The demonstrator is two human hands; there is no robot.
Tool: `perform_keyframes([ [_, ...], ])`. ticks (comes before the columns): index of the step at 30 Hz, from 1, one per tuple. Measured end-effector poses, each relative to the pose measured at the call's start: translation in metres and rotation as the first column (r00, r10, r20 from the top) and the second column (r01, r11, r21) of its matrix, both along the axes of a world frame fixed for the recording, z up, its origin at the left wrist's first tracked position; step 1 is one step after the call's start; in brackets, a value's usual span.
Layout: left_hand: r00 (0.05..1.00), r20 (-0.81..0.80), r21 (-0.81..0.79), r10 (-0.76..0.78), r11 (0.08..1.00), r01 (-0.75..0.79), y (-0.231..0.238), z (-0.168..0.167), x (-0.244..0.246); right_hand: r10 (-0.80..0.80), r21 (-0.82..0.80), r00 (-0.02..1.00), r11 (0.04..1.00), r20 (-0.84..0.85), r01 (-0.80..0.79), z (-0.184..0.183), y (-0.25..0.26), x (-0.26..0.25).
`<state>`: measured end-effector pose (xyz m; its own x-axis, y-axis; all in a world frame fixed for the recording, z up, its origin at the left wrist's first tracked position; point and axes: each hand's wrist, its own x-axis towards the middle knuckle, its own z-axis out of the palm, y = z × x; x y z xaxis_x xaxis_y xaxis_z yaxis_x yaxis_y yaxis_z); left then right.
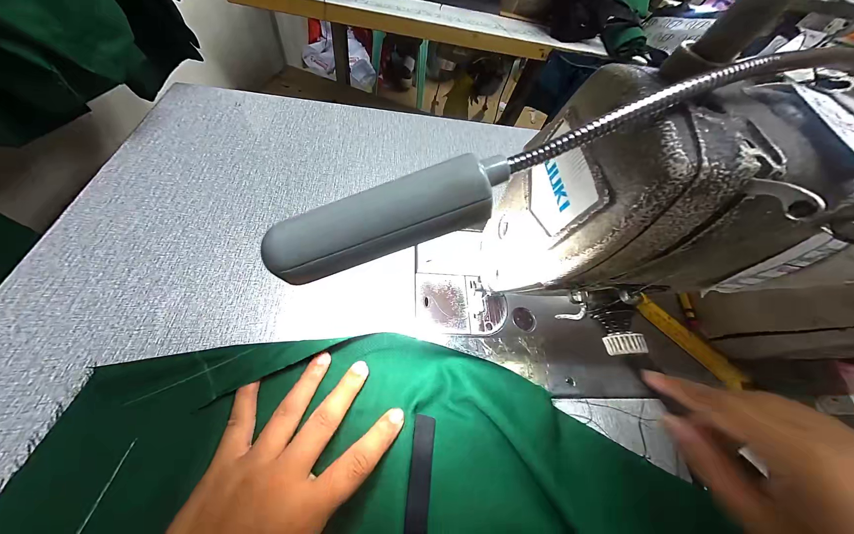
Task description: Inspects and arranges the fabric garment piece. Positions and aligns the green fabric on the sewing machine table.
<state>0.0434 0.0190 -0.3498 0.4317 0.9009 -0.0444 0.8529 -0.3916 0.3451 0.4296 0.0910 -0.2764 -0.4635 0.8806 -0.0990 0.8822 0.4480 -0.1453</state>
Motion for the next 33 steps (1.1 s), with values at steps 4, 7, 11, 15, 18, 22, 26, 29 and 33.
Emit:
perform_keyframes([
  [4, 1.0, 0.01, 0.175, 0.004, 0.985, -0.006, 0.019, -0.006, 0.003, 0.178, 0.271, 0.984, 0.947, -0.003, -0.17, -0.033, 0.018, -0.098],
  [7, 0.997, -0.074, 0.104, 0.004, 0.995, 0.004, 0.023, -0.012, 0.004, 0.144, 0.299, 0.989, 0.943, 0.029, -0.146, -0.05, 0.044, -0.139],
  [11, 0.997, -0.076, 0.001, -0.005, 1.0, 0.006, 0.024, -0.008, 0.003, 0.233, 0.43, 0.972, 0.882, -0.037, -0.195, -0.073, 0.057, -0.138],
  [15, 0.997, -0.072, -0.054, -0.012, 0.999, 0.008, 0.026, -0.004, 0.003, 0.25, 0.314, 0.968, 0.917, 0.031, -0.247, -0.073, 0.058, -0.094],
  [18, 0.996, -0.086, -0.06, -0.02, 0.998, 0.015, 0.026, -0.002, 0.003, -0.117, 0.152, 0.979, 0.984, 0.169, 0.092, -0.051, 0.082, -0.051],
  [22, 0.996, -0.088, -0.057, -0.028, 0.998, 0.024, 0.027, -0.003, 0.002, -0.235, 0.331, 0.949, 0.93, 0.21, 0.157, -0.031, 0.09, -0.018],
  [26, 0.995, -0.091, -0.051, -0.031, 0.998, 0.027, 0.026, -0.003, 0.001, 0.022, 0.007, 0.996, 1.0, -0.092, -0.021, -0.015, -0.014, -0.055],
  [29, 0.993, -0.107, -0.069, -0.043, 0.997, 0.035, 0.029, -0.001, 0.002, -0.011, -0.25, 0.957, 0.966, -0.289, -0.064, -0.038, -0.065, -0.076],
  [33, 0.991, -0.131, 0.018, -0.028, 0.999, 0.03, 0.035, -0.007, 0.003, -0.038, -0.136, 0.973, 0.991, -0.226, 0.007, -0.064, -0.048, -0.071],
])
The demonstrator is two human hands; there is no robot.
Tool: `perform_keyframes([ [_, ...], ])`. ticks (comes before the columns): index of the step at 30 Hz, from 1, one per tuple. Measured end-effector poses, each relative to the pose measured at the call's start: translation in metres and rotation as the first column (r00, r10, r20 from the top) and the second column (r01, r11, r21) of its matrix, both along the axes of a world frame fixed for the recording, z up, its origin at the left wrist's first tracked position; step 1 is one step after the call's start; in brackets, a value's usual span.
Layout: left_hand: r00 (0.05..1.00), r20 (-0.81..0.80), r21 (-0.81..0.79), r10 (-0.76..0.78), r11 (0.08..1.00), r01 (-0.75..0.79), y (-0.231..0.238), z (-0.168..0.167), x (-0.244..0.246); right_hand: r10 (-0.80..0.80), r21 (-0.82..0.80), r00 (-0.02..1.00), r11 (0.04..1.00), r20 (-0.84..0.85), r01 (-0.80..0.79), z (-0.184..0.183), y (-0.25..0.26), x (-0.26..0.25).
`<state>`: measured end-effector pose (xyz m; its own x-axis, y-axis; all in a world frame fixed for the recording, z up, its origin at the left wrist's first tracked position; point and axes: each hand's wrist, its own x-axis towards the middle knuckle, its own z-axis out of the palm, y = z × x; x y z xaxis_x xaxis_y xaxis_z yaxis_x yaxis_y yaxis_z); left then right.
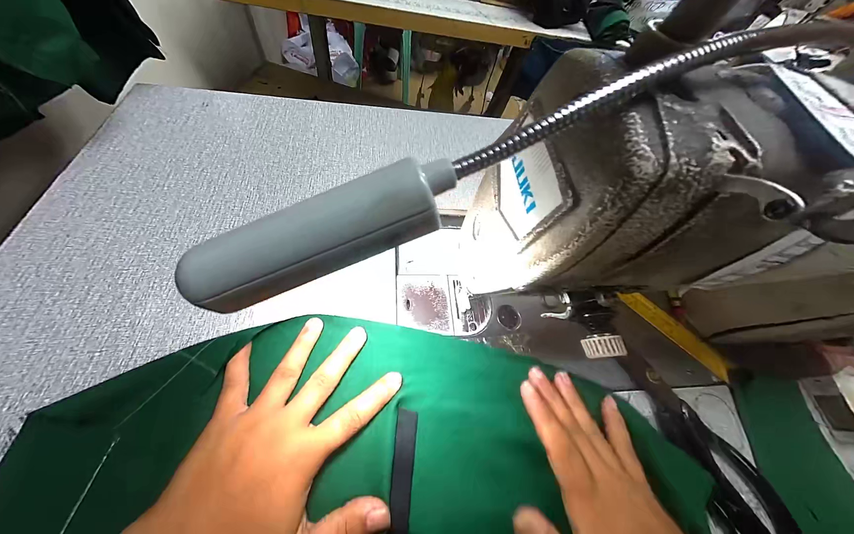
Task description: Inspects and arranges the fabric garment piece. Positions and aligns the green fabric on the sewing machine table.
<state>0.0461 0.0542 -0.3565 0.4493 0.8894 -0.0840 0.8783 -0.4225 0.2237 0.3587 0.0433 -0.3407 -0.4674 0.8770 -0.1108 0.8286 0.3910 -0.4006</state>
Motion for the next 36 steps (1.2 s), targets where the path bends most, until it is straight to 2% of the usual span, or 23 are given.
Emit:
perform_keyframes([
  [3, 0.999, 0.034, 0.18, 0.019, 0.983, -0.025, 0.011, -0.016, 0.001, 0.018, 0.109, 0.995, 0.994, 0.101, -0.029, -0.011, 0.026, 0.005],
  [6, 0.997, 0.047, 0.23, 0.054, 0.971, -0.063, 0.02, -0.022, 0.004, 0.022, 0.264, 0.991, 0.963, 0.13, -0.056, -0.029, 0.053, 0.009],
  [11, 0.992, 0.013, 0.206, 0.126, 0.97, -0.126, 0.029, -0.019, 0.01, 0.09, 0.118, 0.977, 0.986, 0.192, -0.114, -0.024, 0.096, 0.013],
  [14, 0.988, 0.012, 0.202, 0.153, 0.968, -0.152, 0.028, -0.018, 0.011, 0.124, 0.094, 0.971, 0.985, 0.207, -0.146, -0.022, 0.106, 0.012],
  [17, 0.987, 0.036, 0.208, 0.156, 0.965, -0.16, 0.021, -0.016, 0.011, 0.159, 0.146, 0.962, 0.97, 0.222, -0.194, -0.018, 0.095, 0.011],
  [22, 0.989, 0.104, 0.296, 0.105, 0.946, -0.131, 0.02, -0.012, 0.016, 0.187, 0.351, 0.971, 0.908, 0.148, -0.228, -0.006, 0.066, 0.027],
  [26, 0.993, 0.076, 0.235, 0.093, 0.966, -0.108, 0.028, -0.016, 0.016, 0.128, 0.231, 0.992, 0.965, 0.008, -0.126, 0.045, 0.034, 0.054],
  [28, 0.994, 0.063, 0.226, 0.089, 0.969, -0.101, 0.028, -0.017, 0.015, 0.078, 0.215, 0.997, 0.974, -0.007, -0.075, 0.055, 0.021, 0.057],
  [32, 0.995, 0.089, 0.242, 0.035, 0.969, -0.056, 0.028, -0.012, 0.015, 0.073, 0.098, 0.997, 0.992, 0.032, -0.076, 0.036, 0.018, 0.027],
  [34, 0.996, 0.091, 0.22, 0.003, 0.975, -0.023, 0.03, -0.011, 0.017, 0.06, 0.12, 0.997, 0.991, 0.056, -0.067, 0.017, 0.028, 0.011],
  [36, 0.998, 0.058, 0.185, 0.005, 0.983, -0.016, 0.033, -0.014, 0.018, 0.031, 0.224, 0.997, 0.974, 0.075, -0.047, -0.006, 0.042, 0.004],
])
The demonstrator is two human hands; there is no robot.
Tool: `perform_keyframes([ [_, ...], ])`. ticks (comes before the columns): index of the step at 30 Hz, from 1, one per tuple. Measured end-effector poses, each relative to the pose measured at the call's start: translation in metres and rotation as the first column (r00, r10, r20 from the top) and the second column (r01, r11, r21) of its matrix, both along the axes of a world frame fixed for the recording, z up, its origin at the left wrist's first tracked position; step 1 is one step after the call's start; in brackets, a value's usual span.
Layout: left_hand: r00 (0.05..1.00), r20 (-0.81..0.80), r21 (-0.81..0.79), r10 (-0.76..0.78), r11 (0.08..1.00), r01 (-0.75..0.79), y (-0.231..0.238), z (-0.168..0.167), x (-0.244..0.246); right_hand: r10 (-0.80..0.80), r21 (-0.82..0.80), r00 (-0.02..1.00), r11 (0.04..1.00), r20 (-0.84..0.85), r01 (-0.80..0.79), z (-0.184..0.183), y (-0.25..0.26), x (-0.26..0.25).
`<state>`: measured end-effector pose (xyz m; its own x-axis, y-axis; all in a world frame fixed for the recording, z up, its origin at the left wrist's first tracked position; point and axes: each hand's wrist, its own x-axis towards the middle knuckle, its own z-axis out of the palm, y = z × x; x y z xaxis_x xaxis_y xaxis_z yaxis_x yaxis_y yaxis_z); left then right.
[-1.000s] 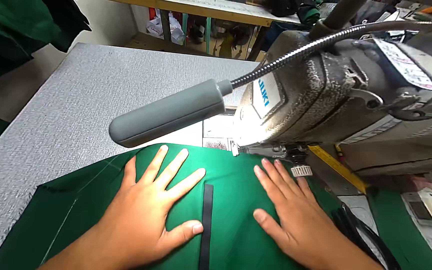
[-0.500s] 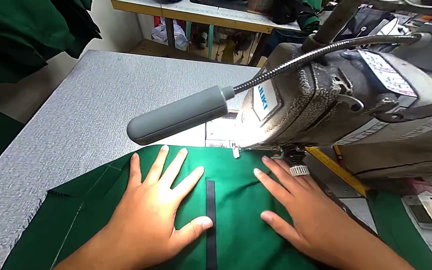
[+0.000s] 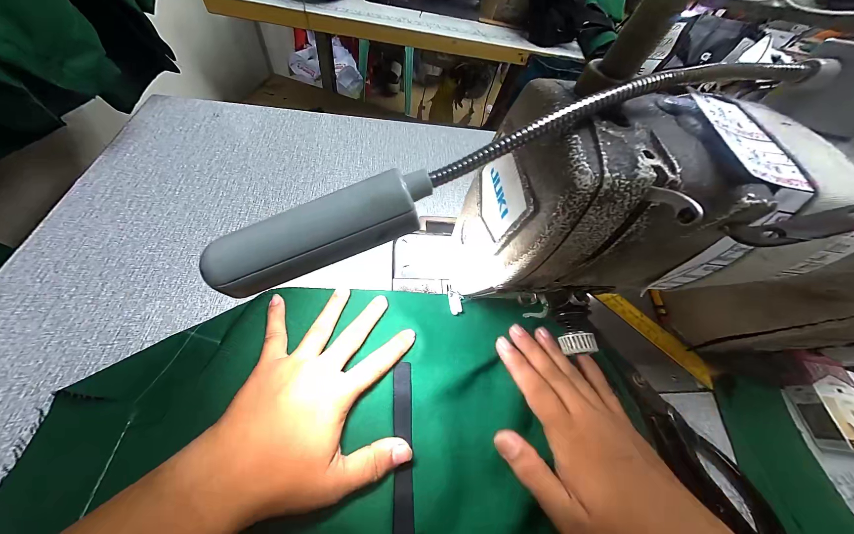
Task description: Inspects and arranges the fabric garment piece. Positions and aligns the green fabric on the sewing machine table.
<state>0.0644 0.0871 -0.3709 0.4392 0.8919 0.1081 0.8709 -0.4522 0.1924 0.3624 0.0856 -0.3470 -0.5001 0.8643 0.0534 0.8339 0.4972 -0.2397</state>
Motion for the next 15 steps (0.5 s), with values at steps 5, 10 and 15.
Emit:
perform_keyframes([
  [5, 0.997, -0.066, -0.058, 0.044, 0.997, -0.048, 0.013, 0.001, 0.002, -0.03, 0.059, 0.994, 0.998, 0.103, 0.024, -0.026, 0.029, 0.004],
  [10, 0.994, -0.084, -0.06, 0.076, 0.995, -0.081, 0.018, 0.0, 0.004, 0.001, -0.021, 0.99, 1.0, 0.14, 0.002, -0.023, 0.05, 0.01],
  [15, 0.988, -0.087, -0.111, 0.126, 0.985, -0.135, 0.017, 0.003, 0.009, 0.057, -0.032, 0.988, 0.998, 0.144, -0.053, -0.021, 0.061, 0.016],
])
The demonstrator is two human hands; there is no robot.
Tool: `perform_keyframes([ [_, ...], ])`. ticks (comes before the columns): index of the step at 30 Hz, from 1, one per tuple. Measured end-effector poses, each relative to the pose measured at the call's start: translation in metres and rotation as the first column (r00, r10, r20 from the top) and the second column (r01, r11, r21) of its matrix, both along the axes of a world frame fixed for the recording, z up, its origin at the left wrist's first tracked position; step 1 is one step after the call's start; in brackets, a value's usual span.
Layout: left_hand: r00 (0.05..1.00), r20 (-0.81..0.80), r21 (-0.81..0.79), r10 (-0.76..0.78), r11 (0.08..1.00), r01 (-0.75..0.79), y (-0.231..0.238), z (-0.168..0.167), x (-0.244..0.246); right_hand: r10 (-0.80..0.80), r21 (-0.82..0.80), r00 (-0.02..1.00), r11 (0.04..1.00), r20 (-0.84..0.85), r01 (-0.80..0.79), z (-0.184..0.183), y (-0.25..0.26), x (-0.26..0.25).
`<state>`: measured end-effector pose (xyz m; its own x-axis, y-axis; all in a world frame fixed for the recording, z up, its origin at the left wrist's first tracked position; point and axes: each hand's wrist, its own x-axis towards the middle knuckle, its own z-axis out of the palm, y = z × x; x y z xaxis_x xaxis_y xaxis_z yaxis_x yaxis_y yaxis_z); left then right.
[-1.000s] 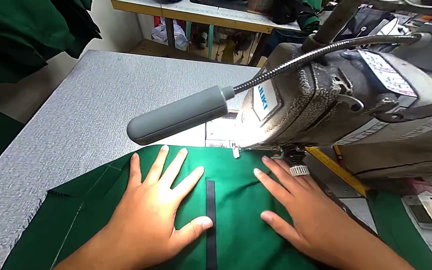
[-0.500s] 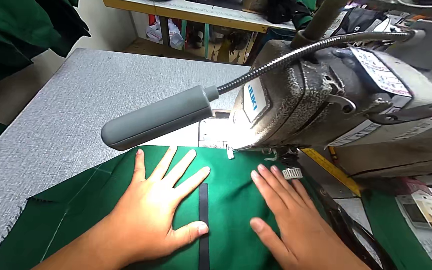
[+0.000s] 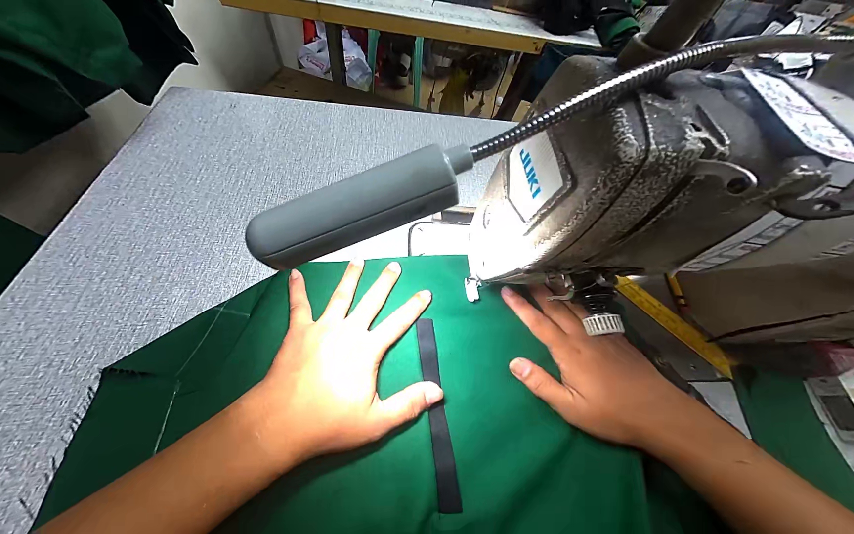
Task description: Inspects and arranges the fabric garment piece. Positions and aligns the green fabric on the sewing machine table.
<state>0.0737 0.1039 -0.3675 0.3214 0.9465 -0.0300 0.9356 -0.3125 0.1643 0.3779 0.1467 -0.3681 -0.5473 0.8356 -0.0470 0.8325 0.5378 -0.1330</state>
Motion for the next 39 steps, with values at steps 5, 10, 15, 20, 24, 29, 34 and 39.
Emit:
perform_keyframes([
  [5, 0.999, -0.019, -0.059, 0.04, 0.997, -0.041, 0.014, 0.006, 0.005, 0.035, -0.038, 0.999, 0.999, 0.024, -0.034, 0.005, 0.024, 0.004],
  [10, 0.994, -0.027, -0.098, 0.108, 0.989, -0.11, 0.019, 0.009, 0.013, 0.15, 0.008, 0.988, 0.989, 0.046, -0.151, 0.01, 0.048, 0.008],
  [15, 0.994, 0.064, 0.063, 0.091, 0.994, -0.095, 0.005, 0.014, 0.009, 0.074, 0.058, 0.991, 0.995, 0.113, -0.08, 0.026, 0.031, -0.002],
  [20, 0.997, 0.073, 0.177, 0.013, 0.984, -0.025, -0.066, 0.02, -0.006, -0.06, 0.031, 0.991, 0.997, -0.119, 0.064, 0.039, -0.07, -0.014],
  [24, 0.999, 0.005, 0.066, -0.037, 0.997, 0.037, -0.086, 0.002, -0.033, 0.118, 0.074, 0.991, 0.991, -0.064, -0.113, 0.002, -0.09, 0.009],
  [29, 0.992, -0.074, 0.065, -0.105, 0.992, 0.11, -0.075, 0.011, -0.049, 0.192, 0.093, 0.981, 0.978, -0.029, -0.188, 0.003, -0.084, 0.018],
  [34, 0.989, -0.012, 0.178, -0.147, 0.973, 0.146, -0.062, 0.014, -0.038, 0.156, 0.11, 0.982, 0.983, -0.107, -0.144, 0.027, -0.109, -0.011],
  [39, 0.989, 0.009, 0.132, -0.151, 0.98, 0.148, -0.058, -0.007, -0.037, 0.232, 0.04, 0.97, 0.972, -0.072, -0.23, 0.003, -0.125, -0.019],
])
